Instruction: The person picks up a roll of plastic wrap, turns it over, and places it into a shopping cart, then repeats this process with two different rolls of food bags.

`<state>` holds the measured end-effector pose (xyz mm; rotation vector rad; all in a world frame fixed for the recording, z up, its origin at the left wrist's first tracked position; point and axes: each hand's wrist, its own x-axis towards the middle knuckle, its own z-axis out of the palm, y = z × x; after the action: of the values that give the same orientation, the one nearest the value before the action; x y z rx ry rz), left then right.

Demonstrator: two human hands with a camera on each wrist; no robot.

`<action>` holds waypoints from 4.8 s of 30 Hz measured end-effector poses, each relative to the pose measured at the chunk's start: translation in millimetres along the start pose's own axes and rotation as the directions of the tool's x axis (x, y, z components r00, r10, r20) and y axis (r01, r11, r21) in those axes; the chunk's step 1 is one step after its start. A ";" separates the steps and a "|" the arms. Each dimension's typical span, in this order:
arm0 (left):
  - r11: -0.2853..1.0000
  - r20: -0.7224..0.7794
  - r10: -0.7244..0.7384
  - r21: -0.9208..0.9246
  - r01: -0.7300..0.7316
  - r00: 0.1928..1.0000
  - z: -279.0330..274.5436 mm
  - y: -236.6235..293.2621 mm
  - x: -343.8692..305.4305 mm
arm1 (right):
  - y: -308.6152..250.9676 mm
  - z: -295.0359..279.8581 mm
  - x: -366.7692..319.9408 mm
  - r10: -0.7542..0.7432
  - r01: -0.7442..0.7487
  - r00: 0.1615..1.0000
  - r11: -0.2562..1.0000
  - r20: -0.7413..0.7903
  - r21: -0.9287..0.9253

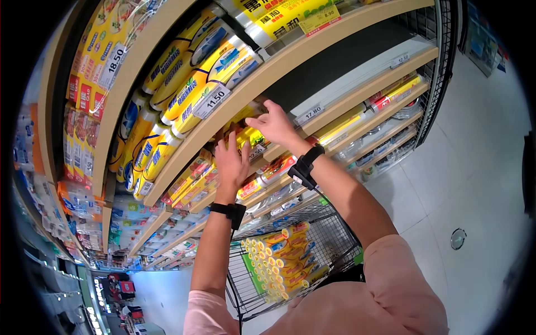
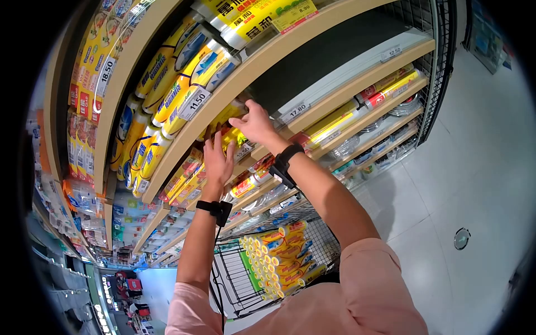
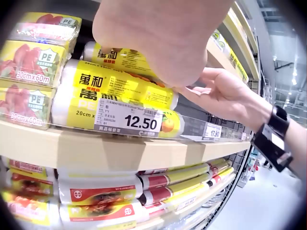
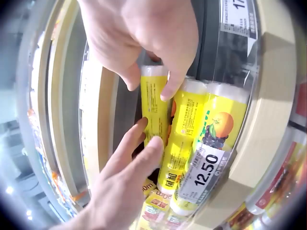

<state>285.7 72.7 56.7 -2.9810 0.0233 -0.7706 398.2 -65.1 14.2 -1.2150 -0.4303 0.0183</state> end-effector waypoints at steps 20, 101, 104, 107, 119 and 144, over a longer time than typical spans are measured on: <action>0.987 0.040 0.008 0.162 -0.014 0.999 30.2 -29.7 45.7 | 12.2 13.4 -59.9 -0.395 0.371 0.904 0.538 0.163 -0.757; -0.006 0.390 -0.852 -0.674 0.739 0.349 -63.3 45.9 -491.7 | 135.8 -51.7 -414.0 0.591 -0.281 0.678 0.757 0.437 -0.590; -0.109 0.412 -0.861 -0.723 0.683 0.298 -55.7 25.2 -503.5 | 135.9 -41.9 -410.4 0.621 -0.259 0.680 0.700 0.389 -0.666; -0.223 0.464 -0.850 -0.746 0.628 0.250 -53.4 1.9 -510.6 | 135.6 -32.8 -408.4 0.691 -0.288 0.635 0.626 0.345 -0.724; -0.289 0.525 -0.832 -0.684 0.670 0.177 -60.1 -69.5 -567.5 | 219.5 23.9 -460.5 0.895 -0.650 0.363 0.442 0.257 -0.618; -0.324 0.649 -0.749 -0.534 0.781 0.133 -76.1 -119.0 -618.9 | 374.5 109.2 -564.9 0.977 0.138 -0.106 0.199 0.186 -0.970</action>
<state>-292.6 205.9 -168.5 -3.2921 -2.8812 -0.8216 -77.3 31.7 -471.5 -2.2743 -1.0636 1.8849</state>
